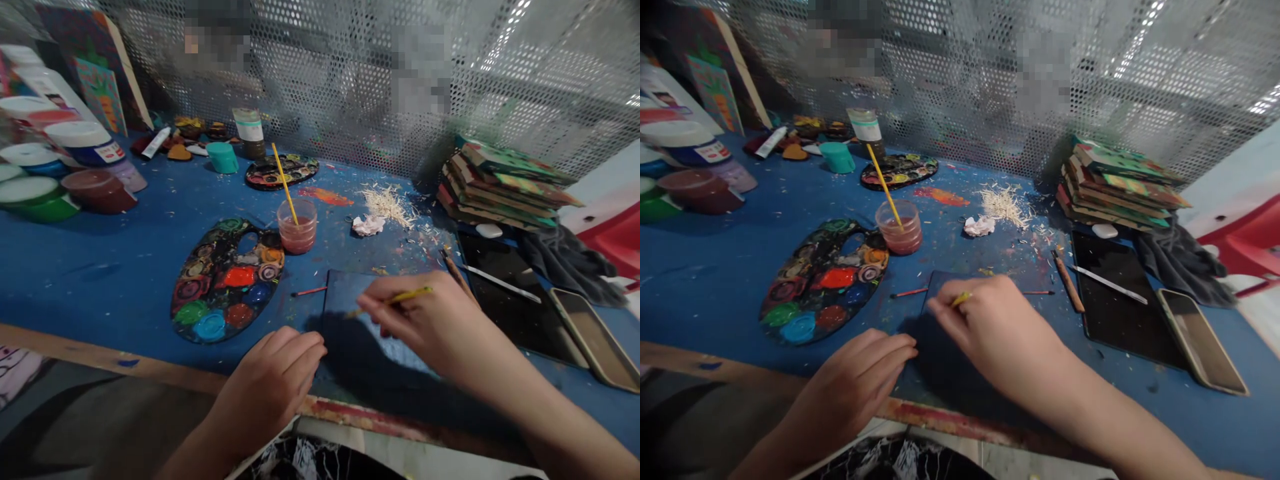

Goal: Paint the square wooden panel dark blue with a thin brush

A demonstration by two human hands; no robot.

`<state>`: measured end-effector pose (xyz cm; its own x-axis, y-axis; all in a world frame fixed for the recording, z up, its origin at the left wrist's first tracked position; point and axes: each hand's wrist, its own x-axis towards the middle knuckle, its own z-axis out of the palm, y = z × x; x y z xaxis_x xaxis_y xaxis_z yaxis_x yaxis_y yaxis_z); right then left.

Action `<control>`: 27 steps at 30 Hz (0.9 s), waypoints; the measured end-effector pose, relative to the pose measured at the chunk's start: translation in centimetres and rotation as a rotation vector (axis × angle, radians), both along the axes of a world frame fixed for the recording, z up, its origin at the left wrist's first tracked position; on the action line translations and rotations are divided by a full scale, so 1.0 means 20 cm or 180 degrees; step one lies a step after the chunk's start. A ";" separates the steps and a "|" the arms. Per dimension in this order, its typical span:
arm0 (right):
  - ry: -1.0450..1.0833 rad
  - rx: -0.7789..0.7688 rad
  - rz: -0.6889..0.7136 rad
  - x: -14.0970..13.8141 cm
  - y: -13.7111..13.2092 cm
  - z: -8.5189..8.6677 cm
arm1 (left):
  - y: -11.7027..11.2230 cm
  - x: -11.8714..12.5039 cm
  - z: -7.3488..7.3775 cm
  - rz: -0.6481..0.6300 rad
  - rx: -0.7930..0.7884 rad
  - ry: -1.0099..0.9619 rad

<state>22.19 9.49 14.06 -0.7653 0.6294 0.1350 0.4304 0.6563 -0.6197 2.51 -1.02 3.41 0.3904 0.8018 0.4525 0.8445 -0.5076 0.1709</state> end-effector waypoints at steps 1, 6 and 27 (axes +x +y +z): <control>0.0041 0.0141 -0.0116 0.00 0.00 0.00 | 0.00 0.00 0.00 -0.0003 -0.0006 0.0026; -0.0221 -0.0134 0.0292 0.00 -0.01 0.00 | 0.00 0.00 -0.01 -0.0024 0.0013 0.0054; -0.0245 -0.0012 0.0056 -0.01 0.04 -0.01 | 0.00 0.01 0.00 -0.0002 -0.0008 -0.0009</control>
